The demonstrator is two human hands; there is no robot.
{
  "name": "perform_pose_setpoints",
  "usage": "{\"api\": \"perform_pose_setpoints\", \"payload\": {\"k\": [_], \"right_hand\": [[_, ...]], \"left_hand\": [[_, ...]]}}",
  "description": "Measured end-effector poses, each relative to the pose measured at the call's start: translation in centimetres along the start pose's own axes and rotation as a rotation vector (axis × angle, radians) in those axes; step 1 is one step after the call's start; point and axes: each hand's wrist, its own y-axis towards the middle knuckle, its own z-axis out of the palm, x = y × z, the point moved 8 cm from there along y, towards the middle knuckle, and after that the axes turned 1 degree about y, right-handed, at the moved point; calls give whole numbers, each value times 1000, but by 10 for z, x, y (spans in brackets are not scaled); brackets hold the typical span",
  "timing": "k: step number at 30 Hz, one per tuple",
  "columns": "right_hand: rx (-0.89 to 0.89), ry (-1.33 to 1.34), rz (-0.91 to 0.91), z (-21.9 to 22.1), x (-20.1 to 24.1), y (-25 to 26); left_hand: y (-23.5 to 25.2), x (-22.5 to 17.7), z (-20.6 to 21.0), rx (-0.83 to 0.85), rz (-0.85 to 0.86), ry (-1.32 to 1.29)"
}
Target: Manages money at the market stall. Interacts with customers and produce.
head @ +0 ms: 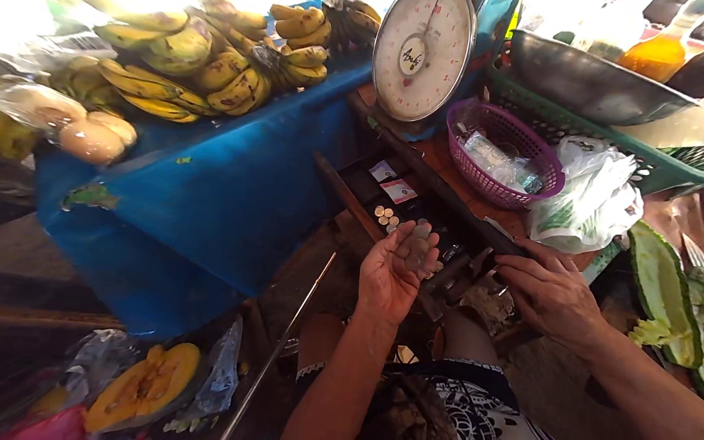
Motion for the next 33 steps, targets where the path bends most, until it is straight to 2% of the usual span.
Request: {"api": "perform_pose_setpoints", "payload": {"k": [4, 6, 8, 10, 13, 15, 19, 26, 30, 33], "right_hand": [[-1, 5, 0, 0, 0, 1], [3, 3, -1, 1, 0, 1], [3, 10, 3, 1, -1, 1], [-4, 9, 7, 1, -1, 1], [1, 17, 12, 1, -1, 0], [7, 19, 11, 1, 0, 1], [20, 9, 9, 1, -1, 1], [11, 23, 14, 1, -2, 1], [12, 28, 24, 1, -2, 0], [7, 30, 22, 0, -2, 1]], "left_hand": [[16, -16, -8, -84, 13, 118], [27, -26, -7, -44, 54, 324], [35, -36, 1, 47, 180, 772], [39, -36, 19, 198, 292, 1394], [47, -11, 34, 348, 167, 2126], [53, -3, 37, 355, 142, 2347], [74, -24, 43, 266, 276, 2338], [115, -49, 51, 276, 159, 2226], [126, -21, 53, 362, 108, 2377], [136, -1, 43, 291, -16, 2482]]}}
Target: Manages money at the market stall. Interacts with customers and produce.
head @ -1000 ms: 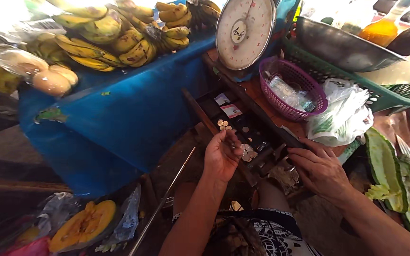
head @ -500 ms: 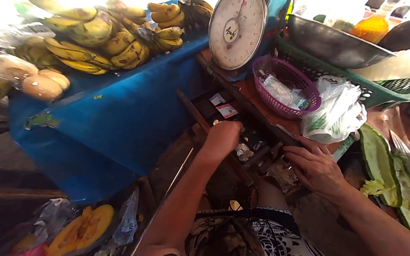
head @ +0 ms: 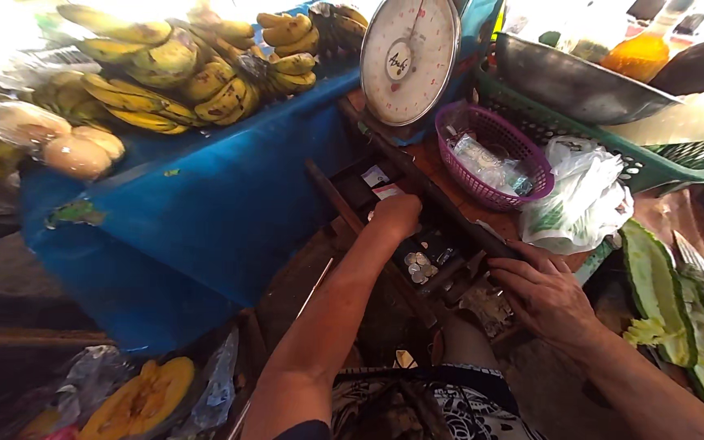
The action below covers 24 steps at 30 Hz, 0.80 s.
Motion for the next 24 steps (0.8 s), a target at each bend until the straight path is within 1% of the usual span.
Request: {"api": "perform_pose_setpoints", "payload": {"k": [4, 10, 12, 13, 14, 15, 16, 18, 19, 20, 21, 24], "right_hand": [[-7, -6, -4, 0, 0, -1], [1, -14, -10, 2, 0, -1], [-1, -17, -13, 2, 0, -1], [-3, -16, -14, 2, 1, -1], [-2, -13, -15, 2, 1, -1], [0, -10, -17, 2, 0, -1], [-1, -11, -17, 3, 0, -1], [-4, -16, -16, 3, 0, -2], [-2, -17, -16, 3, 0, -2], [-2, -17, -16, 2, 0, -1], [-5, -14, -16, 2, 1, -1], [-4, -10, -11, 2, 1, -1]], "left_hand": [[6, -5, 5, 22, -60, 3], [11, -2, 10, 77, -39, 24], [10, 1, 12, 52, -1, -51], [6, 4, 11, 15, 20, -172], [0, 6, 8, -34, 37, -356], [-11, 10, 8, -102, 41, -602], [-21, 12, 13, -158, 22, -942], [-45, 5, 25, -138, -60, -1712], [-58, 1, 29, -141, -104, -1966], [-71, -3, 30, -172, -133, -2122], [-82, -5, 31, -211, -151, -2220], [-103, -16, 33, -242, -182, -2384]]}}
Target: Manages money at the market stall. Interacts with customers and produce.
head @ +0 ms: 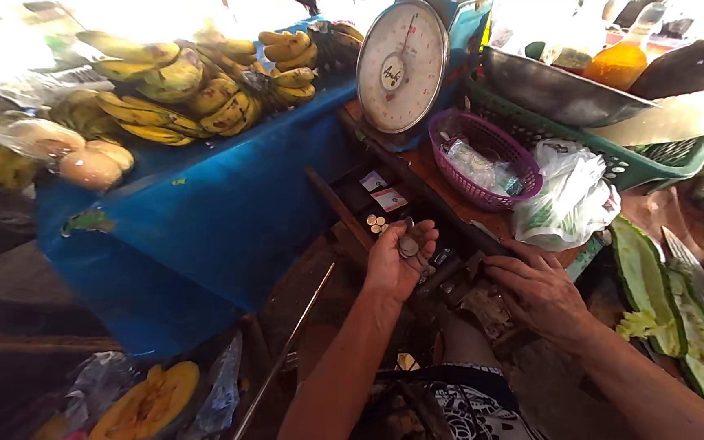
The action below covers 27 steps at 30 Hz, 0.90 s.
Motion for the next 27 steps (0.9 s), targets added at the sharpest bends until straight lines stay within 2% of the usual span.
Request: {"api": "perform_pose_setpoints", "payload": {"k": [10, 19, 27], "right_hand": [[-2, -5, -2, -1, 0, 0], [7, 2, -2, 0, 0, 0], [11, 8, 3, 0, 0, 0]], "left_hand": [[-17, 14, 0, -1, -13, -91], [-21, 24, 8, 206, -15, -85], [-27, 28, 14, 290, -17, -35]]}}
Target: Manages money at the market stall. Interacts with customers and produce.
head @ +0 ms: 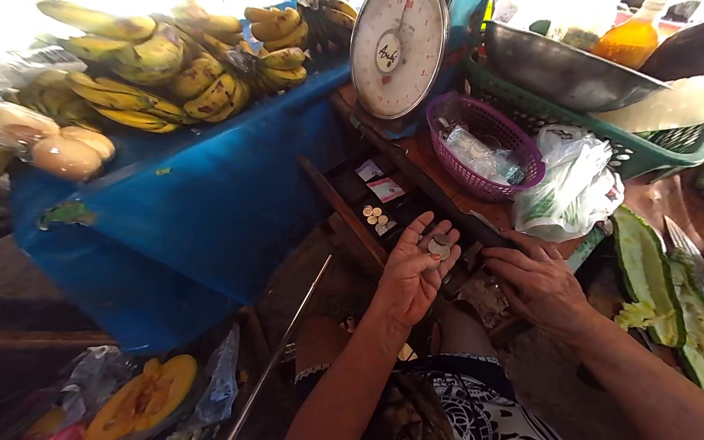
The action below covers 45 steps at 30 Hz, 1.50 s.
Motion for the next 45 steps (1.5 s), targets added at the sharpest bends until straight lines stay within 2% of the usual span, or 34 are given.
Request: {"api": "perform_pose_setpoints", "payload": {"k": [4, 10, 15, 18, 21, 23, 25, 26, 28, 29, 31, 33, 37, 45], "right_hand": [[-1, -4, -1, 1, 0, 0], [-15, -3, -6, 1, -1, -1], [-14, -10, -7, 0, -1, 0], [-15, -8, -5, 0, -1, -1], [-6, -7, 1, 1, -1, 0], [-3, -5, -1, 1, -1, 0], [-7, -12, -2, 1, -1, 0], [-9, -12, -3, 1, -1, 0], [-10, -13, -1, 2, -1, 0], [-10, -13, 1, 2, -1, 0], [-8, -11, 1, 1, -1, 0], [-4, -16, 1, 0, 0, 1], [-1, -12, 0, 1, -1, 1], [-15, -20, -7, 1, -1, 0]], "left_hand": [[-2, -1, 1, 17, 27, -73], [-4, -2, 3, 146, 11, -157], [-4, -3, 4, 137, 7, -146], [0, -13, -1, 59, 54, -54], [11, -36, -18, -187, 85, 62], [24, -55, -27, -235, 117, 117], [34, -73, -30, -187, 165, 336], [38, -80, -28, -153, 209, 555], [43, -89, -19, -52, 325, 1197], [47, -84, -13, 16, 324, 1527], [56, -61, -7, 139, 158, 2056], [59, -40, -7, 215, -22, 2329], [64, -23, -10, 192, -234, 2475], [67, -23, -16, 152, -323, 2437]]}}
